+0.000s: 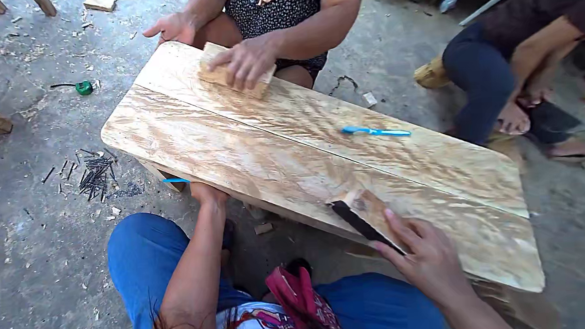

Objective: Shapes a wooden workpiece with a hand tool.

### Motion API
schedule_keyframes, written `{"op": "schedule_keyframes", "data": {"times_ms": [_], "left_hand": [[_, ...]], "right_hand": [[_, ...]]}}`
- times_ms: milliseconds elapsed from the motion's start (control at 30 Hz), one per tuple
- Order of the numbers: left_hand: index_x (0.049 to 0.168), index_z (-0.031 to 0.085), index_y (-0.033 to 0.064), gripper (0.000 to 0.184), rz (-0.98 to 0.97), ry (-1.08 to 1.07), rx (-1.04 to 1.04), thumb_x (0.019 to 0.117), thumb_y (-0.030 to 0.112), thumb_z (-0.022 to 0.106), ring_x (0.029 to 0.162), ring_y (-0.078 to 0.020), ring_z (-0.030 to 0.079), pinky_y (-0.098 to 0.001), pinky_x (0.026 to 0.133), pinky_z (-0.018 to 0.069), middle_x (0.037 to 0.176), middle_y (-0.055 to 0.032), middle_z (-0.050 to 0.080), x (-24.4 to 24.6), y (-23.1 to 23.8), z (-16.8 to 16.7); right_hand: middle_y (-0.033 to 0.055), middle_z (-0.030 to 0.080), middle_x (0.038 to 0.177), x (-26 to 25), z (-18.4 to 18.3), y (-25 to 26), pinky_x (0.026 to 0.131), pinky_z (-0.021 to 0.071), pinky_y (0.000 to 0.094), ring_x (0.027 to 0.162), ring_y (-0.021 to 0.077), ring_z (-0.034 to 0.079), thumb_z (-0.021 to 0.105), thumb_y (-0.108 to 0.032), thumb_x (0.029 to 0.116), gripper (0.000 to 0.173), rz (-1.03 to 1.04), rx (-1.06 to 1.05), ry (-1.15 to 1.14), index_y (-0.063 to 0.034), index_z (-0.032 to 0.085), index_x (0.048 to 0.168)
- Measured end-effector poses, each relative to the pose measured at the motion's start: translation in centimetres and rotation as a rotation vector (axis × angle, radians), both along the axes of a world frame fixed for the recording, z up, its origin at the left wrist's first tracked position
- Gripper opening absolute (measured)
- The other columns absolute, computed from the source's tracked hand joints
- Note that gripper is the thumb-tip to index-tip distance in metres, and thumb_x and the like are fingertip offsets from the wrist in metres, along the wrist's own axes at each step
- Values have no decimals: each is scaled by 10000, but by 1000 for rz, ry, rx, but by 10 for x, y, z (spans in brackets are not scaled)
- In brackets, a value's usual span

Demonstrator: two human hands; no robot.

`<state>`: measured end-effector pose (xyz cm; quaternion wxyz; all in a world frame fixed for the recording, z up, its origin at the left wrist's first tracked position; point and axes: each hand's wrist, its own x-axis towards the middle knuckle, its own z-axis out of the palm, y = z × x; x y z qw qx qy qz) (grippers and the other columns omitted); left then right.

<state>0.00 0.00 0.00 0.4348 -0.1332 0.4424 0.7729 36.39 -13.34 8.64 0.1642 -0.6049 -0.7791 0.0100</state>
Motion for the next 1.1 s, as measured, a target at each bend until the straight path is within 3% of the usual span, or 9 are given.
{"op": "schedule_keyframes", "data": {"times_ms": [167, 267, 367, 500, 600, 733, 900, 1000, 1100], "left_hand": [[1350, 491, 52, 479, 6, 65, 2, 1130, 377, 217, 1139, -262, 621, -516, 937, 538, 1249, -149, 614, 1, 3, -5], [1333, 502, 56, 472, 4, 70, -18, 1128, 381, 228, 1133, -271, 618, -524, 930, 533, 1243, -148, 617, 1, 4, -8], [1360, 489, 52, 484, 7, 80, -17, 1129, 373, 212, 1162, -280, 613, -539, 943, 532, 1280, -154, 608, -1, 4, -12], [1420, 435, 33, 500, -10, 110, 4, 1129, 353, 185, 1198, -279, 598, -528, 964, 532, 1342, -175, 575, -3, 4, -17], [1439, 413, 38, 510, -22, 130, 31, 1125, 348, 157, 1211, -276, 591, -528, 972, 526, 1363, -174, 560, -3, 2, -16], [1457, 378, 41, 537, -62, 147, 40, 1115, 357, 113, 1242, -318, 572, -590, 983, 510, 1396, -196, 532, -3, 1, -16], [1496, 337, 73, 567, -99, 142, 64, 1102, 385, 76, 1291, -328, 546, -614, 1006, 495, 1442, -191, 503, -5, -3, -18], [1501, 335, 74, 581, -103, 143, 46, 1102, 410, 78, 1291, -327, 547, -617, 1004, 494, 1446, -192, 501, -7, -3, -18], [1505, 330, 69, 583, -106, 152, 32, 1103, 409, 80, 1297, -332, 543, -618, 1006, 492, 1451, -193, 499, -5, -3, -19]], "right_hand": [[354, 644, 1074, 3, -2, 7, 768, 455, 706, 932, 564, 619, 483, -697, 948, 815, -91, 25, -9, -54, 612, 1431], [335, 653, 1089, -67, 4, 54, 786, 459, 708, 966, 546, 630, 599, -577, 943, 687, -12, 12, 34, -68, 643, 1402], [268, 663, 1133, -168, 12, 106, 918, 443, 691, 1065, 480, 620, 795, -381, 877, 624, 80, -65, 92, -160, 629, 1436], [190, 617, 1342, -281, 26, 159, 1003, 419, 615, 1230, 396, 568, 729, -388, 942, 639, 177, -259, 96, -309, 507, 1535], [162, 556, 1441, -298, 40, 170, 1019, 411, 569, 1288, 360, 529, 673, -393, 987, 647, 184, -369, 63, -360, 418, 1580], [206, 576, 1386, -233, 35, 143, 981, 424, 605, 1246, 404, 542, 734, -339, 952, 657, 99, -297, 131, -325, 473, 1555], [217, 634, 1237, -63, 16, 70, 886, 461, 655, 1124, 439, 602, 764, -406, 918, 666, -149, -190, 47, -348, 508, 1530], [260, 616, 1287, 37, 10, 22, 918, 417, 719, 1160, 489, 584, 784, -416, 900, 698, -326, -206, 30, -316, 511, 1534], [300, 566, 1346, 91, 7, 0, 923, 380, 747, 1199, 525, 542, 763, -423, 911, 715, -394, -197, 46, -219, 502, 1544]]}}
